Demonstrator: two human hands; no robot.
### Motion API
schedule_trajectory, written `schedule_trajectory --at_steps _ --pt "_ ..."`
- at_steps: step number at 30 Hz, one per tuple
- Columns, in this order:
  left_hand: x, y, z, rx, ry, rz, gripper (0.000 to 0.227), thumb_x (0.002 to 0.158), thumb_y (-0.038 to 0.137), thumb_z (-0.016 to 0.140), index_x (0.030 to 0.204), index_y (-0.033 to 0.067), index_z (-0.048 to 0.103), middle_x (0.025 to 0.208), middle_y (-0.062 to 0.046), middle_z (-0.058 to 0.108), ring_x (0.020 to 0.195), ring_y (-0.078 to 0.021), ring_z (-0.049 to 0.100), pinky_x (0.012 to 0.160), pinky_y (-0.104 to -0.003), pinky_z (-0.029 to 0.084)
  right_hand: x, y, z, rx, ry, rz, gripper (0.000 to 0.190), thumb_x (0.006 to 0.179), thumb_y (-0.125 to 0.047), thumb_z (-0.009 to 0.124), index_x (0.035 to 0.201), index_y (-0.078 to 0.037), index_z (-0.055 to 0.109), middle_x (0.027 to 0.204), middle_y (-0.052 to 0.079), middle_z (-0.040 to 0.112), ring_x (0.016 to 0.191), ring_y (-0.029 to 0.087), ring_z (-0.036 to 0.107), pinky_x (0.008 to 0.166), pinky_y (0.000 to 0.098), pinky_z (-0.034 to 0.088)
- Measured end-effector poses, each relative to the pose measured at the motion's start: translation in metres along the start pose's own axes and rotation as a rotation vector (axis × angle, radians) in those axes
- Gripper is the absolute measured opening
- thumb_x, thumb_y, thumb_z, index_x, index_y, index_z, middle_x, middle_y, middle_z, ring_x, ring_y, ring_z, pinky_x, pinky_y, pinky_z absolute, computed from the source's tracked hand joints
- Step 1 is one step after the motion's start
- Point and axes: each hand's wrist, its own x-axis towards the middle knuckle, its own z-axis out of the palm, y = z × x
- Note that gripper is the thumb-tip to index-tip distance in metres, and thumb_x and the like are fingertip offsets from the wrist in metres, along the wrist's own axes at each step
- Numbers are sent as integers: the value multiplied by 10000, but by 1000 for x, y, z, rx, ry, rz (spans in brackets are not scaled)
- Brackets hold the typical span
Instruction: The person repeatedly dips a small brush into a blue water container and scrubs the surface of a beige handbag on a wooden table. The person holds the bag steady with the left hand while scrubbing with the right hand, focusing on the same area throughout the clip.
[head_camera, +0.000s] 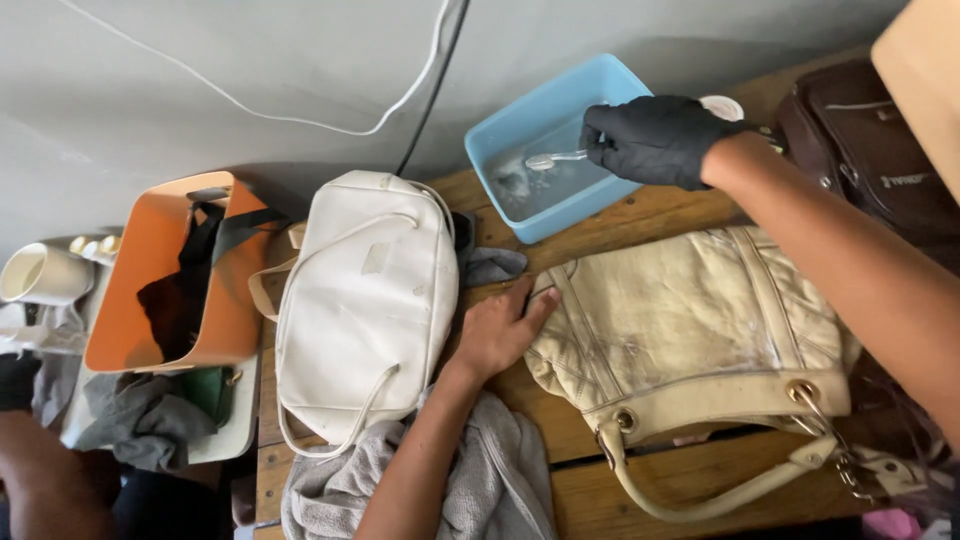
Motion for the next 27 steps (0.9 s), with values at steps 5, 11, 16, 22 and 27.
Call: schedule_trajectory --at_steps 5,11,16,22,27 --pt "-2 4 0 23 -52 -30 691 891 712 293 1175 135 546 972 -219 742 982 -420 688 839 -509 456 -119 44 30 411 -18 -36 235 1008 -331 533 1117 -158 646 869 35 679 773 184 658 726 338 554" --pt "4 -1 2 26 -34 -29 623 925 680 320 1115 127 535 964 -172 735 952 -388 684 807 -510 455 -191 77 96 619 21 340 158 904 -196 711 1013 -113 790 990 41 755 928 177 675 829 340 512" --pt "5 3 4 21 -22 -49 541 944 648 357 994 134 519 975 -145 741 955 -388 679 808 -491 447 -201 79 108 435 179 235 100 872 -275 742 906 -184 762 958 -53 771 931 93 705 885 288 489" --pt "9 1 6 17 25 -74 561 938 663 354 905 124 507 880 -129 724 848 -346 685 755 -480 448 -152 66 109 411 62 -17 14 835 -249 763 834 -235 759 806 -54 699 769 112 681 739 303 474" --pt "12 -8 5 -16 -81 -103 535 954 630 404 1251 222 580 1220 -188 711 1226 -401 633 1097 -510 444 -88 73 128 160 36 108 237 950 -501 622 1085 -313 671 1345 -29 663 1278 254 622 1010 414 539"
